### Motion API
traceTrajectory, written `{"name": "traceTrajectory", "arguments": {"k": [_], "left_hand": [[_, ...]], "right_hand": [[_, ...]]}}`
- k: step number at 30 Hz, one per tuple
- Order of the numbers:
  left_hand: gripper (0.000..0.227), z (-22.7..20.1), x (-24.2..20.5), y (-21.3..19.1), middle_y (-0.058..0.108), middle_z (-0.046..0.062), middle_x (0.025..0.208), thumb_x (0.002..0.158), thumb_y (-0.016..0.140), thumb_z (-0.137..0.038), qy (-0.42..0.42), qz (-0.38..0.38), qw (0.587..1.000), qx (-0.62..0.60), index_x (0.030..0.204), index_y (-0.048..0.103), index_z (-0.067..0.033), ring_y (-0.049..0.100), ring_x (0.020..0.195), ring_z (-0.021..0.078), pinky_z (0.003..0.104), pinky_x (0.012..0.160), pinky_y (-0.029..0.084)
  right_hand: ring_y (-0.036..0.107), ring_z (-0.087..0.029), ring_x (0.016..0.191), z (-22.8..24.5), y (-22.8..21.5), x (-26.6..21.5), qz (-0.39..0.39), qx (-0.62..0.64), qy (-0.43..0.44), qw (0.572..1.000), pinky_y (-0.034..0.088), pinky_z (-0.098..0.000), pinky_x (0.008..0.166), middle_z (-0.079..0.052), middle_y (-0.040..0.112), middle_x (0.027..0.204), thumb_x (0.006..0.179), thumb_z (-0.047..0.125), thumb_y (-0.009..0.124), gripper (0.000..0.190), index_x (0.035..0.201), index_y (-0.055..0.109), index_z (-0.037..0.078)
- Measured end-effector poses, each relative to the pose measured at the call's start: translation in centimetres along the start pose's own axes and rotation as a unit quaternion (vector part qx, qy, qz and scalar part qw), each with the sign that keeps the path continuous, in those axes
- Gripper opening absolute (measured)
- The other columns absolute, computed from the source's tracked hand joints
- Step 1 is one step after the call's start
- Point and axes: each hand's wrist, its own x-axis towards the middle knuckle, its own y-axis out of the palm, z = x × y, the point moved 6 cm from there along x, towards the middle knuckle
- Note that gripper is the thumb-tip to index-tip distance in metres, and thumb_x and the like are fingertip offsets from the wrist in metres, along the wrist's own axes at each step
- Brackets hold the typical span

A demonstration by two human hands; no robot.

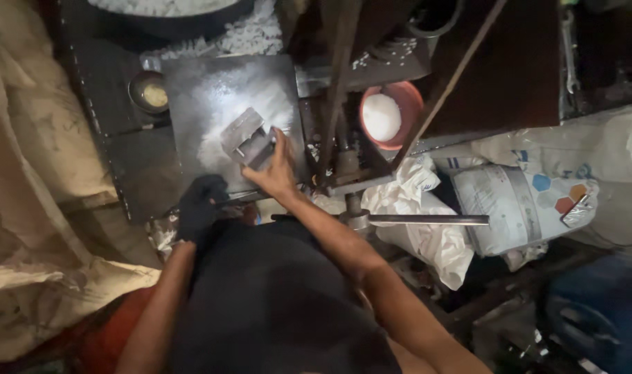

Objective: The person operates a machine by repeatedly placing a metal mold onto a surface, adjusting a lever, and using a long metal rod to push material into the mold. The person then removes the mold and repeats the process.

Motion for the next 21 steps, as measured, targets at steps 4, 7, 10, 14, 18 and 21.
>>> {"name": "traceTrajectory", "arguments": {"k": [4,7,10,14,18,21], "left_hand": [[0.067,-1.4,0.2,3.8,0.065,0.019,0.109,0.082,0.077,-0.010,0.004,0.064,0.966,0.249,0.144,0.053,0.0016,0.063,0.094,0.0230,0.036,0.083,0.055],[0.071,-3.1,1.9,8.7,0.066,0.022,0.127,0.088,0.077,-0.014,0.087,0.065,0.943,0.316,0.149,0.045,0.0035,0.066,0.109,0.0279,0.040,0.090,0.054],[0.061,-2.8,3.3,11.9,0.074,0.015,0.111,0.092,0.070,-0.018,-0.018,-0.028,0.954,0.299,0.149,0.051,-0.0039,0.071,0.093,0.0217,0.038,0.081,0.056],[0.042,-3.1,6.8,14.4,0.074,0.016,0.105,0.101,0.066,-0.023,-0.027,-0.119,0.941,0.316,0.138,0.061,-0.0043,0.071,0.081,0.0245,0.039,0.072,0.056],[0.044,-1.1,12.3,16.6,0.067,0.027,0.091,0.099,0.062,-0.024,-0.032,-0.085,0.975,0.205,0.139,0.060,-0.0036,0.064,0.075,0.0407,0.046,0.065,0.053],[0.039,-2.7,15.7,17.9,0.073,0.027,0.107,0.100,0.063,-0.022,0.212,-0.075,0.868,0.443,0.132,0.063,0.0010,0.072,0.094,0.0434,0.049,0.083,0.055]], "right_hand": [[0.046,-0.042,0.139,0.8,-2.5,-1.3,0.040,0.039,-0.023,0.998,0.041,-0.0478,0.115,-0.028,0.042,0.151,0.066,0.031,0.093,0.120,0.158,0.023,0.002],[0.052,-0.038,0.134,2.6,-4.8,-1.8,0.081,0.092,-0.065,0.990,0.045,-0.0442,0.109,-0.028,0.045,0.150,0.077,0.030,0.090,0.107,0.156,0.026,0.000],[0.069,-0.025,0.112,3.9,-8.8,-3.2,0.110,0.137,-0.055,0.983,0.057,-0.0352,0.093,-0.019,0.064,0.130,0.090,0.024,0.081,0.062,0.140,0.052,0.002],[0.077,-0.019,0.085,4.3,-16.7,-4.1,0.000,0.069,-0.134,0.989,0.060,-0.0314,0.075,-0.010,0.077,0.097,0.096,0.017,0.075,0.016,0.109,0.077,0.006],[0.073,-0.025,0.072,1.0,-21.0,-1.9,-0.099,-0.054,-0.054,0.992,0.056,-0.0343,0.064,-0.011,0.074,0.088,0.093,0.018,0.075,0.014,0.101,0.077,0.007],[0.073,-0.028,0.073,-1.0,-21.8,-1.1,-0.137,-0.109,-0.019,0.984,0.057,-0.0373,0.064,-0.011,0.074,0.088,0.094,0.021,0.074,0.013,0.099,0.078,0.009]]}}
